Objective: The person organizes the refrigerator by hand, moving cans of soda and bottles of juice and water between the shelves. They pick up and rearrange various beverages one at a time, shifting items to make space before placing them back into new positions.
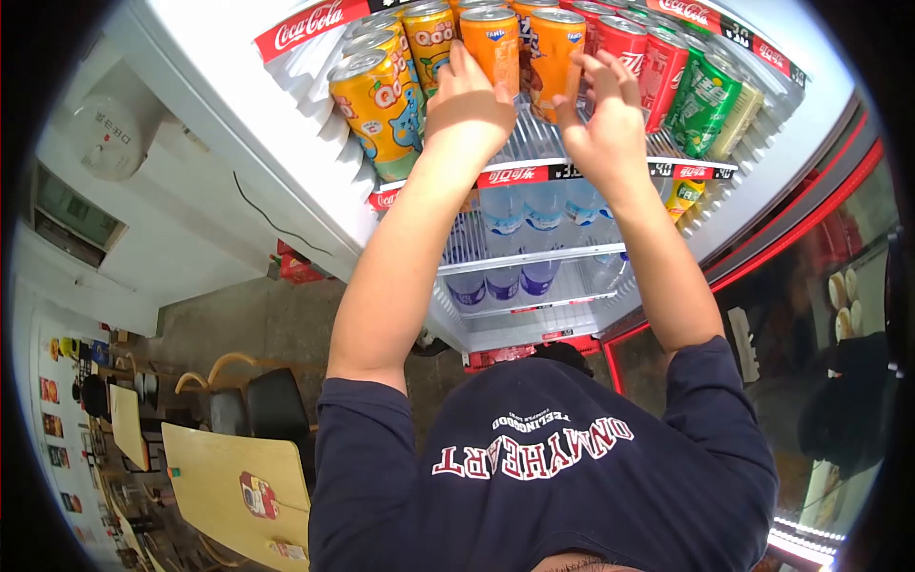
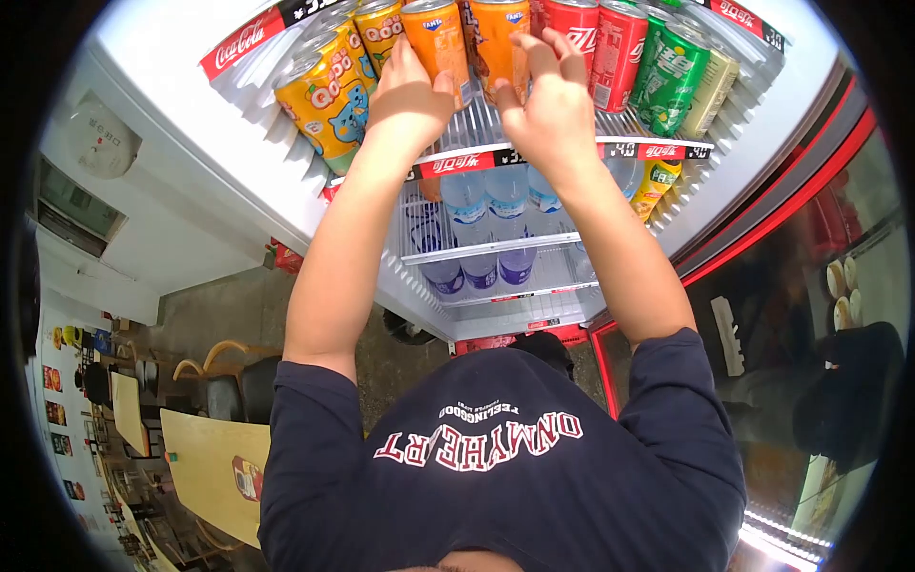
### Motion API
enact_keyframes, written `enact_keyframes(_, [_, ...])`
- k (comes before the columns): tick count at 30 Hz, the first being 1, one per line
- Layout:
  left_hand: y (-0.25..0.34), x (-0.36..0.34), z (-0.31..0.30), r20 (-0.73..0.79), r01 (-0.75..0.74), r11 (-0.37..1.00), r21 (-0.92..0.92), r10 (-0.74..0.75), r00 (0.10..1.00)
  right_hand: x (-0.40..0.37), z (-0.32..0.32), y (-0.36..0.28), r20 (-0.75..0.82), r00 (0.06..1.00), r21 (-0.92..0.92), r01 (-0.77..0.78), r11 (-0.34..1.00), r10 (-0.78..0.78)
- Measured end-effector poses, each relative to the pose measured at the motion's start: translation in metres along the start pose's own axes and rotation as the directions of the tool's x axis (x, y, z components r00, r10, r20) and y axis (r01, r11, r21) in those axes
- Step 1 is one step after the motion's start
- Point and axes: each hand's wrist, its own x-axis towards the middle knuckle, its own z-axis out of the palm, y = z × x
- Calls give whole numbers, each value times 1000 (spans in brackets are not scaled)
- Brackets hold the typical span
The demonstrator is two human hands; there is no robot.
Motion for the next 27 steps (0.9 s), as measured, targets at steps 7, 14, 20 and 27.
enact_keyframes(7, [-2,2,7,63,60,995,-79,-56,996,4,3,7,225,972,-42,-56,998,64])
enact_keyframes(14, [4,1,-4,102,91,991,-95,-81,991,3,11,14,229,973,-43,-11,999,21])
enact_keyframes(20, [5,-72,-18,-505,-591,763,-264,412,758,-3,9,10,-27,998,14,51,999,-50])
enact_keyframes(27, [-79,-193,86,-328,-61,850,-523,-135,935,-8,5,3,-101,995,172,8,985,9])
